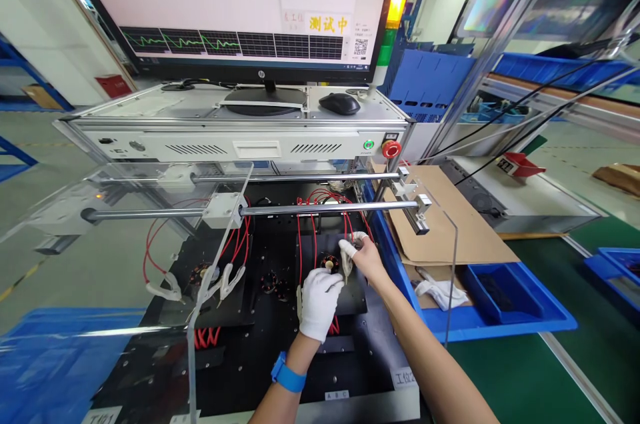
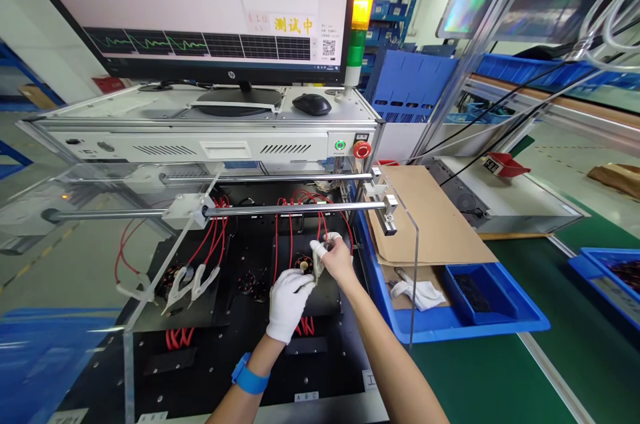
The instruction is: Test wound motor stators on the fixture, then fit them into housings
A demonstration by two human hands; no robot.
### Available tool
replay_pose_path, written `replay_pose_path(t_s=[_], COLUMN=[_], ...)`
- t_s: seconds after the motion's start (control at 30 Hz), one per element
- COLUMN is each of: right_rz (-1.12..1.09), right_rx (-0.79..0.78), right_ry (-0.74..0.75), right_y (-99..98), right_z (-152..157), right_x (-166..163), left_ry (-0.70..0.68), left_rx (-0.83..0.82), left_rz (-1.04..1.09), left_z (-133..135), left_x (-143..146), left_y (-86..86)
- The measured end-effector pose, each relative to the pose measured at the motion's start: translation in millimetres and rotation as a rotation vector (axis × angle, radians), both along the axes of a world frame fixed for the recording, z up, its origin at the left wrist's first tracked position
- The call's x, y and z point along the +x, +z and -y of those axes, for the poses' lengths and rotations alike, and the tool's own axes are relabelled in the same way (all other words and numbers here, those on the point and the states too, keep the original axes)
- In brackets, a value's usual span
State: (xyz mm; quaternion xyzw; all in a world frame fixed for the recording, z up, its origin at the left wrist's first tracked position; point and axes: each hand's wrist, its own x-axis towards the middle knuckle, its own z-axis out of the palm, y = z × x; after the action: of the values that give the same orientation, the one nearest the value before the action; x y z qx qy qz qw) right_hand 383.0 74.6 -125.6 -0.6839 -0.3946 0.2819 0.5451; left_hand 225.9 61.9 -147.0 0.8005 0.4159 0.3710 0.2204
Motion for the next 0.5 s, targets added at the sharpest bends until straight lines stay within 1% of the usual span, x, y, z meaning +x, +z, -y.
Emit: replay_pose_path(t_s=[0.07,0.1,0.17,0.23,0.3,0.33,0.4,0.43,0.5], right_rz=[0.022,0.061,0.143,0.163,0.134,0.127,0.125,0.104,-0.028], right_rx=[0.035,0.008,-0.108,-0.221,-0.247,-0.241,-0.193,-0.141,-0.033], right_ry=[-0.117,-0.202,-0.333,-0.349,-0.322,-0.309,-0.273,-0.256,-0.225], right_y=[-10.2,-18.5,-40.0,-62.3,-77.4,-80.2,-75.1,-67.9,-48.1], right_z=[1.5,2.0,3.0,5.1,8.6,10.5,12.8,12.6,8.6], right_x=[12.1,18.1,27.2,31.4,32.7,33.1,34.2,34.8,34.7], left_ry=[-0.019,-0.03,-0.049,-0.051,-0.055,-0.057,-0.061,-0.062,-0.059], left_rx=[-0.03,-0.037,-0.043,-0.049,-0.05,-0.049,-0.051,-0.053,-0.057], left_rz=[0.05,0.066,0.079,0.085,0.091,0.094,0.097,0.097,0.098], left_z=[-1.3,-1.9,-2.6,-2.9,-3.0,-3.0,-3.1,-3.1,-3.3], left_x=[-2.5,-3.8,-5.8,-6.7,-6.6,-6.3,-5.4,-5.0,-4.3], left_y=[-3.3,-4.5,-5.7,-5.9,-5.5,-5.3,-5.0,-5.0,-5.2])
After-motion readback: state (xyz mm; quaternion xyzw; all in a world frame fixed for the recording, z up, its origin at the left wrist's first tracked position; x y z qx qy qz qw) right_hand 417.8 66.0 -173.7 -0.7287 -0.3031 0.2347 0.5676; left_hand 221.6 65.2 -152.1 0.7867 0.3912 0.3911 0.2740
